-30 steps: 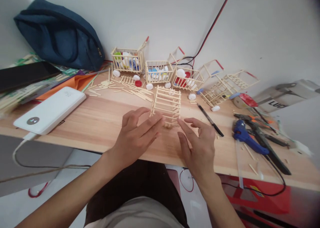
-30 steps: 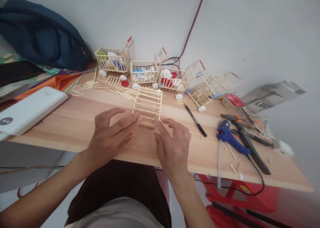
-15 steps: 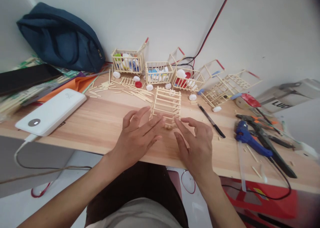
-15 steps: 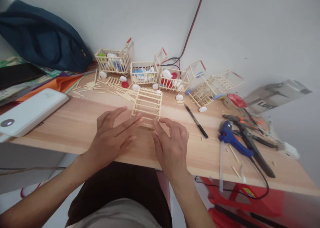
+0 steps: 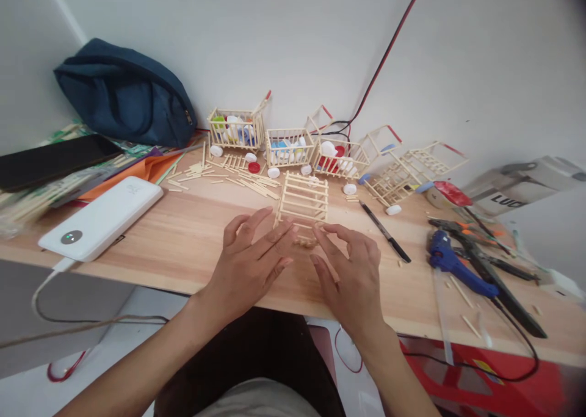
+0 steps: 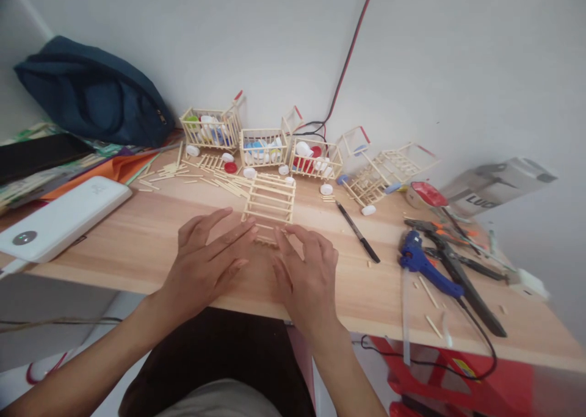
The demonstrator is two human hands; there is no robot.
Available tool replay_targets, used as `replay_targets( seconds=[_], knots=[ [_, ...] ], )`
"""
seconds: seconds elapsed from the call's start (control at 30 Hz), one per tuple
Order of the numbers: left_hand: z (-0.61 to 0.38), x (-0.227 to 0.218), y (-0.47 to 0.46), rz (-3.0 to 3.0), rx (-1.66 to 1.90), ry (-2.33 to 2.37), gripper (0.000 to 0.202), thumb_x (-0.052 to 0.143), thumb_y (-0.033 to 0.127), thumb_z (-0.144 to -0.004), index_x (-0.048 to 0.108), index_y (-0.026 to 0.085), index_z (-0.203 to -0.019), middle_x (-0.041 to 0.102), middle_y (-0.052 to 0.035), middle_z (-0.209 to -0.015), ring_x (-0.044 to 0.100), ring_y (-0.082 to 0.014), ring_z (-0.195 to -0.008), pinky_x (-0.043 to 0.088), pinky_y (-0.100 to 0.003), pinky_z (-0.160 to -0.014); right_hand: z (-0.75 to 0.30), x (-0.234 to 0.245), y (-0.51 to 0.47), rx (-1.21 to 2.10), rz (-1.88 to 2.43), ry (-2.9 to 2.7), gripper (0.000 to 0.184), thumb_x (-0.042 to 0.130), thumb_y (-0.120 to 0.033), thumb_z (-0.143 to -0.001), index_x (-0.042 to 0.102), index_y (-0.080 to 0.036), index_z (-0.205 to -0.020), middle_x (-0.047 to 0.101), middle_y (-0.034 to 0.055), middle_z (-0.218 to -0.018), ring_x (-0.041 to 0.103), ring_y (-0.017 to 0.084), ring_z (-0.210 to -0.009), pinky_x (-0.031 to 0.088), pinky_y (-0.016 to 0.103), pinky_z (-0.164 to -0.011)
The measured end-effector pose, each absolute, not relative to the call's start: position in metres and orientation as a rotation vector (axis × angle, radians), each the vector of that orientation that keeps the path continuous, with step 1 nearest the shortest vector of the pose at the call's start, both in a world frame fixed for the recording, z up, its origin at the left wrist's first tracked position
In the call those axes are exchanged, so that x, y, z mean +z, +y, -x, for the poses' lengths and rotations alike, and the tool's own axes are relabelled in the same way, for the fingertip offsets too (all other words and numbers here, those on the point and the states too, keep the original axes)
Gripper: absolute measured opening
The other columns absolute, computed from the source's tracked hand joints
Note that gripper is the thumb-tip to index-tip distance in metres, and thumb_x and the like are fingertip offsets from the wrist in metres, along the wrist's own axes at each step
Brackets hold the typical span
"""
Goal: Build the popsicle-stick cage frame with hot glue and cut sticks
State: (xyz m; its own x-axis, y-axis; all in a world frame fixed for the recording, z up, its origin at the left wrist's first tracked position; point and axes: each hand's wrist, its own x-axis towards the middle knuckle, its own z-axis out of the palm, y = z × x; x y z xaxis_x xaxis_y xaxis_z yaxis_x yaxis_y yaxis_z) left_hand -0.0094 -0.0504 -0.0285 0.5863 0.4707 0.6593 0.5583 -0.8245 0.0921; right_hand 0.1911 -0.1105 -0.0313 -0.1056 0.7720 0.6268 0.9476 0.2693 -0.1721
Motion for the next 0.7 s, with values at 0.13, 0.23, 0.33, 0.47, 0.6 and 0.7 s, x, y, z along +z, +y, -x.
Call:
replay_targets(
  seconds=[0.13,0.23,0.33,0.47,0.6,0.7],
  knots=[
    [0.013,-0.025,-0.046,2.72,-1.277,-1.042,0.043,0.047,0.02,-0.094,0.049,0.018,-0.136,0.054,-0.0103,-0.141,0.04,-0.0277,-0.135,0.031,-0.048,-0.108,-0.196,-0.035,-0.114,-0.344,1.555,-1.817,0.054,0.052,-0.025,-0.092,0.04,-0.023,-0.145,0.052,0.0145,-0.129,0.047,0.029,-0.119,0.037,0.051,-0.1],
    [0.016,-0.026,-0.041,2.757,-1.429,-1.328,0.041,0.04,0.023,-0.097,0.049,0.014,-0.136,0.055,-0.0128,-0.138,0.044,-0.0241,-0.131,0.036,-0.044,-0.109,-0.193,-0.044,-0.12,-0.266,1.663,-1.716,0.054,0.042,-0.029,-0.097,0.031,-0.02,-0.149,0.047,0.0184,-0.137,0.041,0.031,-0.128,0.036,0.055,-0.102],
    [0.015,-0.029,-0.038,2.831,-1.39,-1.52,0.041,0.037,0.028,-0.098,0.052,0.013,-0.133,0.058,-0.0122,-0.134,0.046,-0.0237,-0.129,0.038,-0.043,-0.109,-0.182,-0.054,-0.127,-0.131,1.71,-1.699,0.054,0.036,-0.029,-0.099,0.026,-0.02,-0.151,0.043,0.0179,-0.143,0.036,0.031,-0.133,0.034,0.057,-0.105],
    [0.013,-0.034,-0.042,2.904,-1.343,-1.525,0.041,0.036,0.029,-0.098,0.054,0.013,-0.131,0.058,-0.0115,-0.134,0.045,-0.0236,-0.129,0.037,-0.043,-0.11,-0.17,-0.06,-0.13,-0.061,1.679,-1.703,0.056,0.037,-0.029,-0.099,0.021,-0.022,-0.152,0.04,0.0155,-0.147,0.034,0.028,-0.136,0.033,0.056,-0.107],
    [0.012,-0.039,-0.045,2.947,-1.315,-1.499,0.04,0.036,0.03,-0.098,0.055,0.013,-0.129,0.059,-0.0112,-0.132,0.045,-0.0246,-0.129,0.037,-0.045,-0.11,-0.169,-0.061,-0.127,-0.069,1.663,-1.708,0.056,0.037,-0.029,-0.099,0.02,-0.023,-0.152,0.04,0.0154,-0.147,0.034,0.028,-0.135,0.034,0.056,-0.107],
    [0.012,-0.042,-0.047,2.955,-1.3,-1.479,0.039,0.036,0.029,-0.098,0.056,0.013,-0.128,0.061,-0.0106,-0.13,0.045,-0.0253,-0.128,0.037,-0.047,-0.109,-0.169,-0.064,-0.127,-0.082,1.649,-1.718,0.056,0.038,-0.03,-0.099,0.021,-0.023,-0.152,0.041,0.0158,-0.146,0.036,0.028,-0.135,0.036,0.055,-0.106]
  ],
)
